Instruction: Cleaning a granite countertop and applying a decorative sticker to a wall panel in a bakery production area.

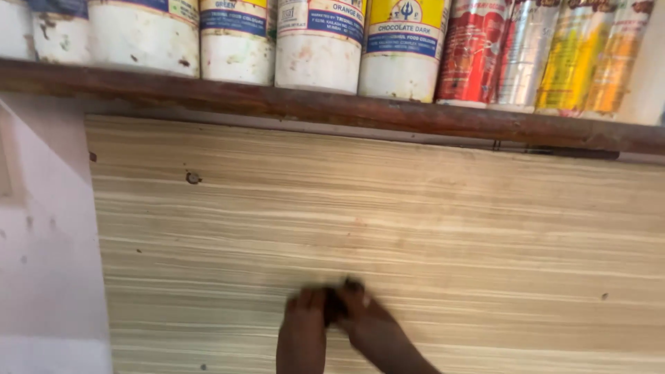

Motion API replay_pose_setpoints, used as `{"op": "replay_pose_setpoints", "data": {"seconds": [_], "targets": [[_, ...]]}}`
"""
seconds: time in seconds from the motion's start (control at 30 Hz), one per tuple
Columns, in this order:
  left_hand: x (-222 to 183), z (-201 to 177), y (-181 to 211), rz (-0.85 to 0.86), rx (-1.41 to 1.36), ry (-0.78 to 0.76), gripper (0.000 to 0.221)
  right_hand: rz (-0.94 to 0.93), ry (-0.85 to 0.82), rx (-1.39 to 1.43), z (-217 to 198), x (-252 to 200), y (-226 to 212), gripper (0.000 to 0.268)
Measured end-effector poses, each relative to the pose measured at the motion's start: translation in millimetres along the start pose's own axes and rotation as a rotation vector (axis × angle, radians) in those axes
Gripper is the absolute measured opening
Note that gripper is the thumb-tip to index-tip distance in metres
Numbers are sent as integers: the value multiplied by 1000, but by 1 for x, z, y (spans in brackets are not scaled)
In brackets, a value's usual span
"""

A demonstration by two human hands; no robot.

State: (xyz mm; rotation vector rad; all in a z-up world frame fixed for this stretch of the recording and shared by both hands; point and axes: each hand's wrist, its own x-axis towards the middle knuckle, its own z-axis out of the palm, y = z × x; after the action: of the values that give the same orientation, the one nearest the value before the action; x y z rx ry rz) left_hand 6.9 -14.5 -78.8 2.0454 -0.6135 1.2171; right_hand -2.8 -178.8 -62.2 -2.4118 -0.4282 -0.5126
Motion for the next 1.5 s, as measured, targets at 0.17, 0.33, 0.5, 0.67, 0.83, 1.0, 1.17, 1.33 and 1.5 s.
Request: {"op": "replay_pose_setpoints", "data": {"seconds": [0.17,0.33,0.5,0.67,0.83,1.0,1.17,1.33,1.5], "targets": [[3,42,17,17,28,-249,35,-292,90,-377,-36,-10,49,15],[112,-26,59,82,97,-47,37,-497,424,-503,-97,45,-54,30],[160,-85,32,159,138,240,39,-669,615,-452,-86,103,-127,51],[181,-139,-26,180,261,376,30,-848,576,-460,-53,145,-189,57],[198,-193,-89,340,499,377,28,-858,636,-457,2,172,-240,40],[173,-231,-140,259,611,313,24,-749,442,-562,54,186,-299,16],[95,-227,-162,-104,388,339,25,-820,324,-1034,120,152,-288,26],[21,-199,-189,-180,406,212,23,-862,148,-746,172,119,-236,32],[-47,-162,-188,-246,417,40,25,-965,80,-833,208,76,-174,28]]}}
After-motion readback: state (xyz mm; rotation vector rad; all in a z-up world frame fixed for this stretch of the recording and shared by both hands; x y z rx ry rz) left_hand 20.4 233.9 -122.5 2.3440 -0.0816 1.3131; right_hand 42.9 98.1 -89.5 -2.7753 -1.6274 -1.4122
